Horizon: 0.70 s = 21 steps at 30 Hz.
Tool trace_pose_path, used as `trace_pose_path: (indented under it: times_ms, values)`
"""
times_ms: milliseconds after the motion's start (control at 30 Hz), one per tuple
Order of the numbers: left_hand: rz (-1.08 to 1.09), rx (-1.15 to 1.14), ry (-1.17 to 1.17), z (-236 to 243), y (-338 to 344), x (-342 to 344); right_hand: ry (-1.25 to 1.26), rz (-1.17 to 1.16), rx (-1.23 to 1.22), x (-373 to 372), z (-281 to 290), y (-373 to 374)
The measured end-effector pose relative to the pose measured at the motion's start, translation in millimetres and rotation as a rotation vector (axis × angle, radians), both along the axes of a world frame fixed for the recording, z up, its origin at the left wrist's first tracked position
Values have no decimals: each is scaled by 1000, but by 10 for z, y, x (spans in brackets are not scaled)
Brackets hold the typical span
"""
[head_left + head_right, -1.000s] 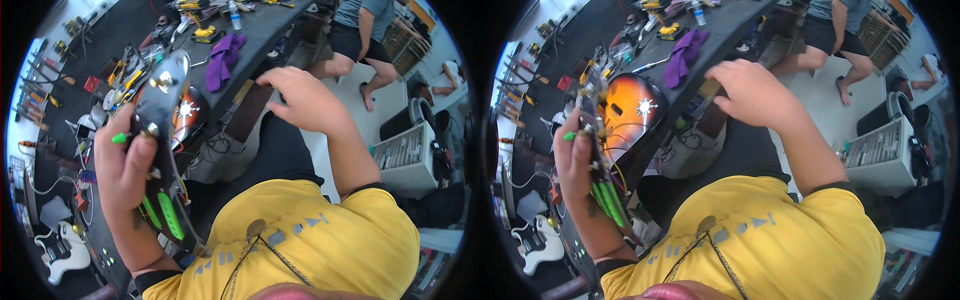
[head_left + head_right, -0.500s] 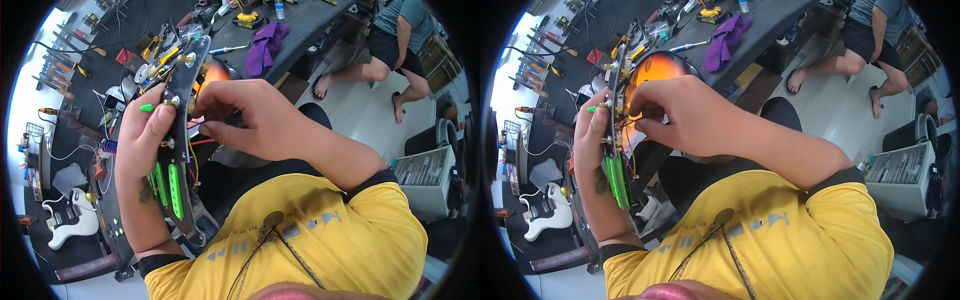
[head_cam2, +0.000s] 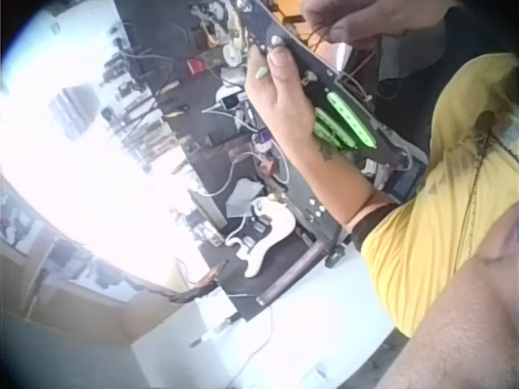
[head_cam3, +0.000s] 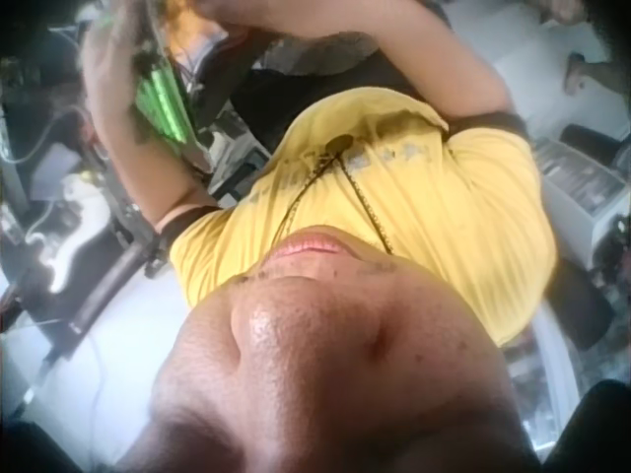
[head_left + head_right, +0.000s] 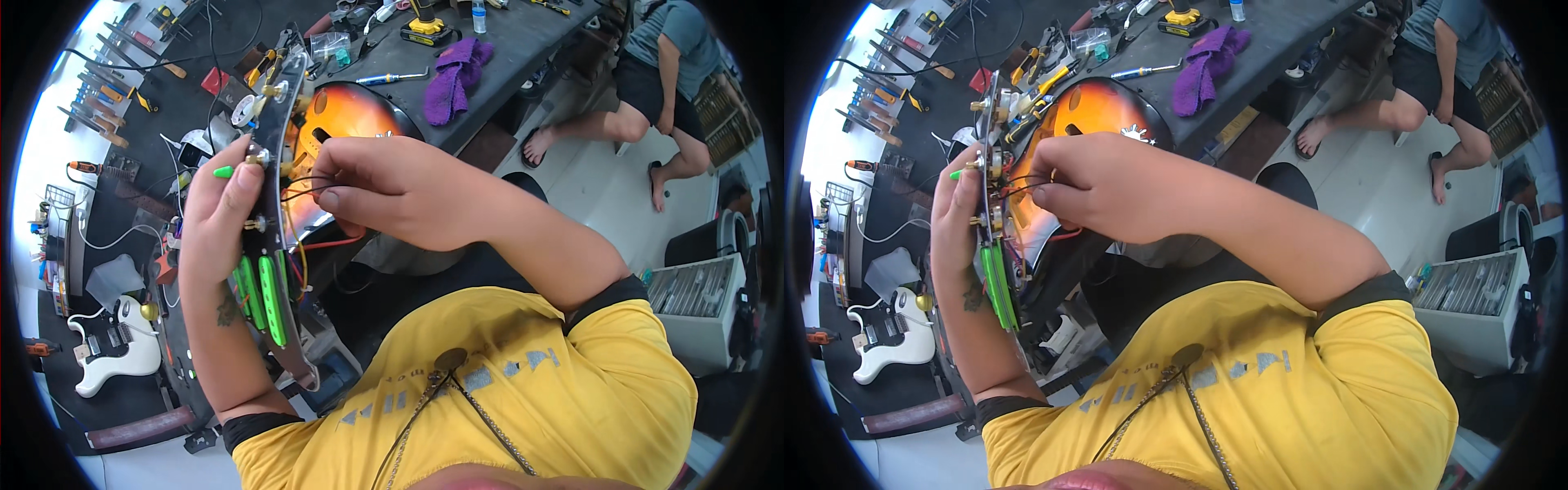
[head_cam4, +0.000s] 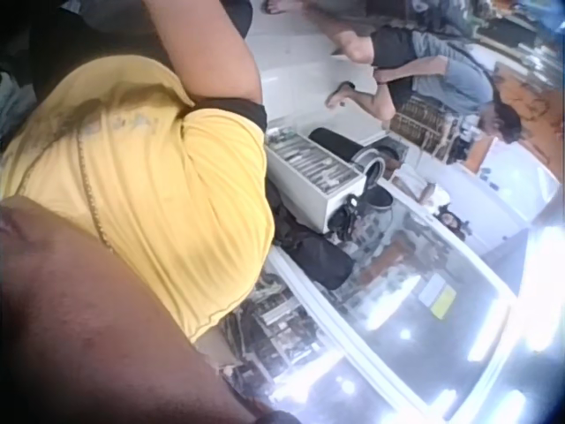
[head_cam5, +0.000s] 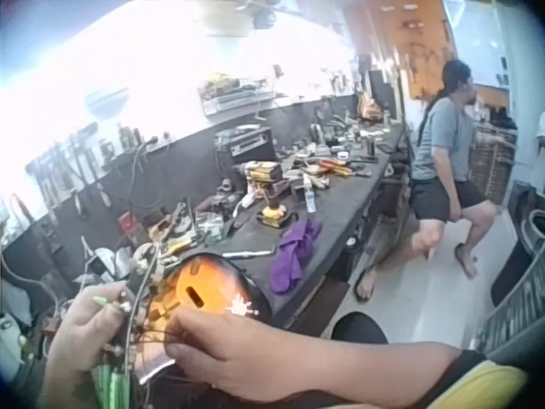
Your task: The person wipes a guitar body with a cloth, threads wires from a pickguard into the internal cavity, and aligns the pickguard onto the body.
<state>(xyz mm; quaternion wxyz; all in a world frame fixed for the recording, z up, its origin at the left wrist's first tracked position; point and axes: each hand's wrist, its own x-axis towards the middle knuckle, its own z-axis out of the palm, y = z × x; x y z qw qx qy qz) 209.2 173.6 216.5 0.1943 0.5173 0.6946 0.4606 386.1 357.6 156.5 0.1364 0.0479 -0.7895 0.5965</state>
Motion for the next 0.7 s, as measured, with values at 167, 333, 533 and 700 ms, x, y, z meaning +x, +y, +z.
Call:
trace_pose_path:
  times_ms: [167,333,533,700]
  values:
    - [64,-19,82,-4,-248,-344,15,33,61,-71,45,131]
    - [110,-5,50,-26,-13,-339,25,-42,217,-128,186,294]
    - [215,187,-189,-371,-634,-743,239,78,338,-769,-106,-105]
    - [184,206,-188,-251,-432,-674,134,2,-75,-763,49,-122]
